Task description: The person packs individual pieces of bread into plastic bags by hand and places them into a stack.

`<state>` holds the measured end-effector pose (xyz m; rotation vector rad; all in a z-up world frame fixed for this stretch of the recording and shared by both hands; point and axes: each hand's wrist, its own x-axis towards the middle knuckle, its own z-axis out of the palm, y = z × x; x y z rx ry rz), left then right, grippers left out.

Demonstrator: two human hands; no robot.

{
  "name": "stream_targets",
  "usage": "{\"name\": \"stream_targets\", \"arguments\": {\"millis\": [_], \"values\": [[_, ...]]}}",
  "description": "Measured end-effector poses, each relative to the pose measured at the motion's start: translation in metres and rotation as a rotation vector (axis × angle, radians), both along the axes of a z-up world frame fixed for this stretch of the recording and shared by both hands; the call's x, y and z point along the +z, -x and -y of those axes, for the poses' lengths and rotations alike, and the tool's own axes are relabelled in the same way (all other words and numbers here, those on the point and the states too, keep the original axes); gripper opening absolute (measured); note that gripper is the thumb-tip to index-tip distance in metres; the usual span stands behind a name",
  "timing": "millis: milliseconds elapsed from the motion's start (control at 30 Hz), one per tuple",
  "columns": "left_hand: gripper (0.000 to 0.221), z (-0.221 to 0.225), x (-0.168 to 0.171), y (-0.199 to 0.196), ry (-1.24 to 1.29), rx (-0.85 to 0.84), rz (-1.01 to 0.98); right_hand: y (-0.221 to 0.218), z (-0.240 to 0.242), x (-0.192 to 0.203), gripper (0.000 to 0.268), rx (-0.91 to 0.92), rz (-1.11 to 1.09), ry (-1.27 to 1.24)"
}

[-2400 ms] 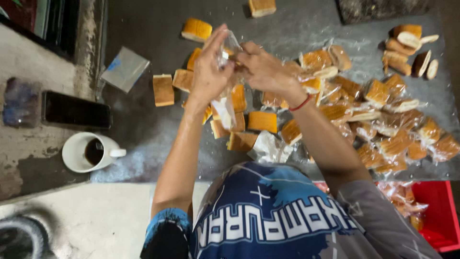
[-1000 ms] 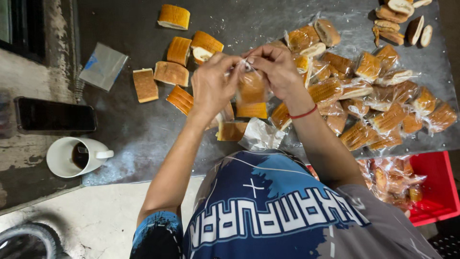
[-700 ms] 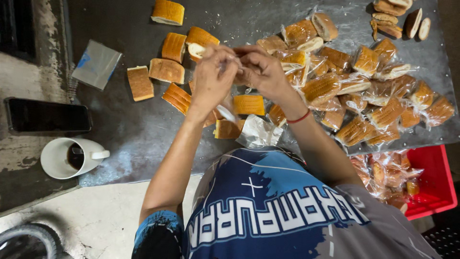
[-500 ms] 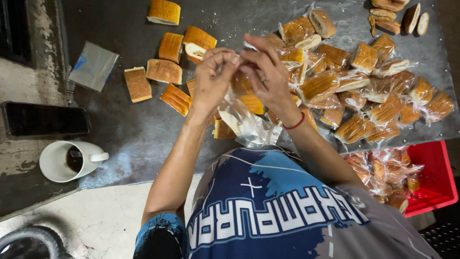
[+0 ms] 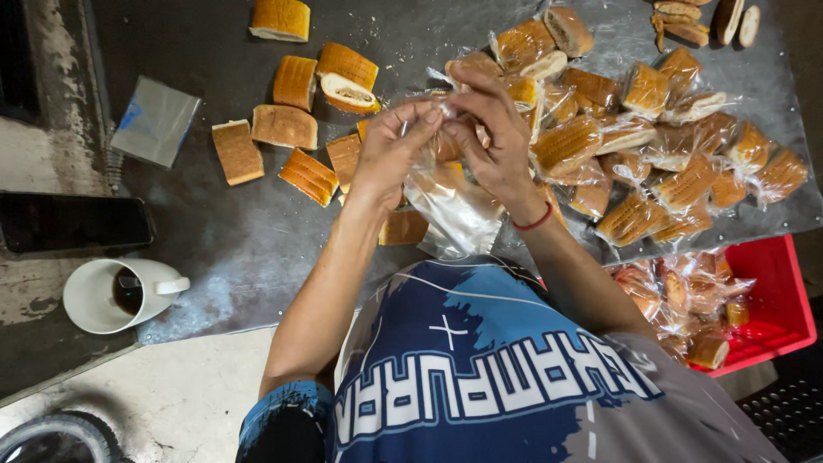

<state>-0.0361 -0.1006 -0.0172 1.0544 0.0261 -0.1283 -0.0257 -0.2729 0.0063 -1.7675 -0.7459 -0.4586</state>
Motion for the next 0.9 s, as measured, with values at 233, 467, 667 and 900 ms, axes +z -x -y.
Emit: {"name": "stream_targets", "arguments": {"millis": [233,467,667,900], "values": [[0.007,0.003,-0.011,0.0,-0.388,0.205,0.25,-0.002,0.007,-0.027,0.011,-0.139,0.005,0.097],[0.044,-0.006,0.005,-0.014,-0.04,0.087,0.021,-0.04,0.08,-0.087,0.008,-0.259,-0.455,-0.628],[0.041,-0.001,-0.009,-0.02,0.134,0.206,0.109,-0.05,0.118,-0.077,0.022,-0.615,-0.15,-0.067],[0.02,0.01,-0.019,-0.017,-0.309,0.481,0.124,-0.031,0.006,-0.063,0.009,0.281,-0.625,-0.095]]}}
